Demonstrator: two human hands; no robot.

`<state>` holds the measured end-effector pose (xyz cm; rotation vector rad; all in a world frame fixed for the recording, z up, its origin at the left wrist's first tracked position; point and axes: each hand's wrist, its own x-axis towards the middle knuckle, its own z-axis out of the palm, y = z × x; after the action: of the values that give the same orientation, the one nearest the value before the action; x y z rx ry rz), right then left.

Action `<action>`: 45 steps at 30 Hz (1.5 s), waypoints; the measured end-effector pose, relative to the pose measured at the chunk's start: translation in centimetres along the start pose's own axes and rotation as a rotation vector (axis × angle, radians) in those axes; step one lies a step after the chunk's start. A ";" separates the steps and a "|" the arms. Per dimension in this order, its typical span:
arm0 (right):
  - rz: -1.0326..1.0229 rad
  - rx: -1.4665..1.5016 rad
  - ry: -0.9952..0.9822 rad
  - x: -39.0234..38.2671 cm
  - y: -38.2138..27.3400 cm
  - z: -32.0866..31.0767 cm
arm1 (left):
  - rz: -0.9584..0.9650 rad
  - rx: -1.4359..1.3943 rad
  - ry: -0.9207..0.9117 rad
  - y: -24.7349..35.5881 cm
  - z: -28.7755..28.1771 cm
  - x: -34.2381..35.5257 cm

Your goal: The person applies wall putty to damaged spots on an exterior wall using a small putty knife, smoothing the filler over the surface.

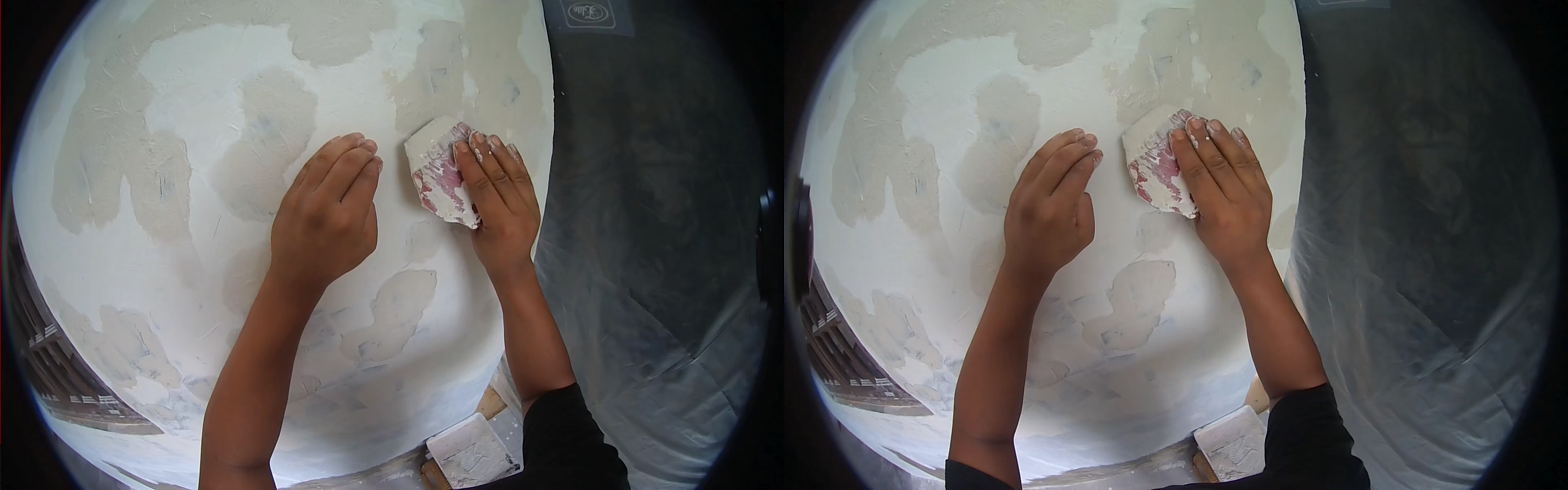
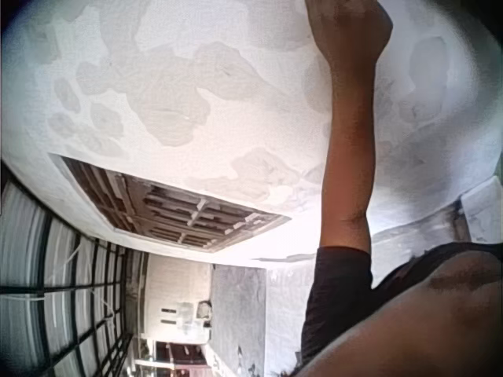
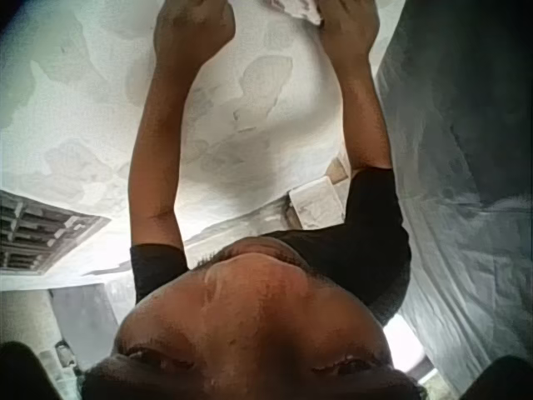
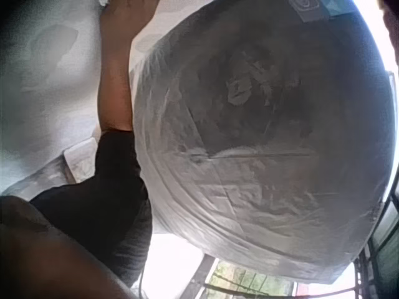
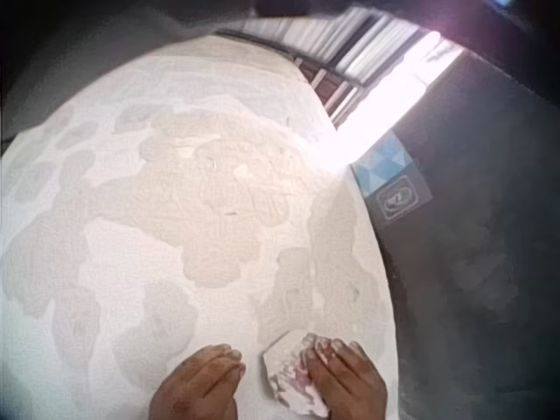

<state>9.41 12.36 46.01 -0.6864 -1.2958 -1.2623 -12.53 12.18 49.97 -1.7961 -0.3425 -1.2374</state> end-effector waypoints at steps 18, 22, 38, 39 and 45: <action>0.138 0.028 -0.154 1.5 -1.2 1.4 | -0.009 -0.057 -0.006 0.4 0.1 0.5; 0.158 0.070 -0.189 -2.8 -3.1 -0.7 | -0.020 -0.026 -0.005 0.0 -0.1 0.0; 0.184 0.018 -0.093 1.2 -1.7 -0.5 | -0.011 -0.035 -0.009 0.1 -0.2 0.2; 0.187 0.009 -0.091 2.7 -0.7 -0.2 | -0.004 -0.042 -0.006 0.4 -0.1 0.5; 0.238 0.009 -0.242 -0.6 -1.9 0.9 | -0.003 -0.006 -0.018 0.1 -0.2 0.2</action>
<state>7.52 12.88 45.11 -0.9807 -1.3676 -1.0015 -12.49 11.95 50.09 -1.8131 -0.3518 -1.2261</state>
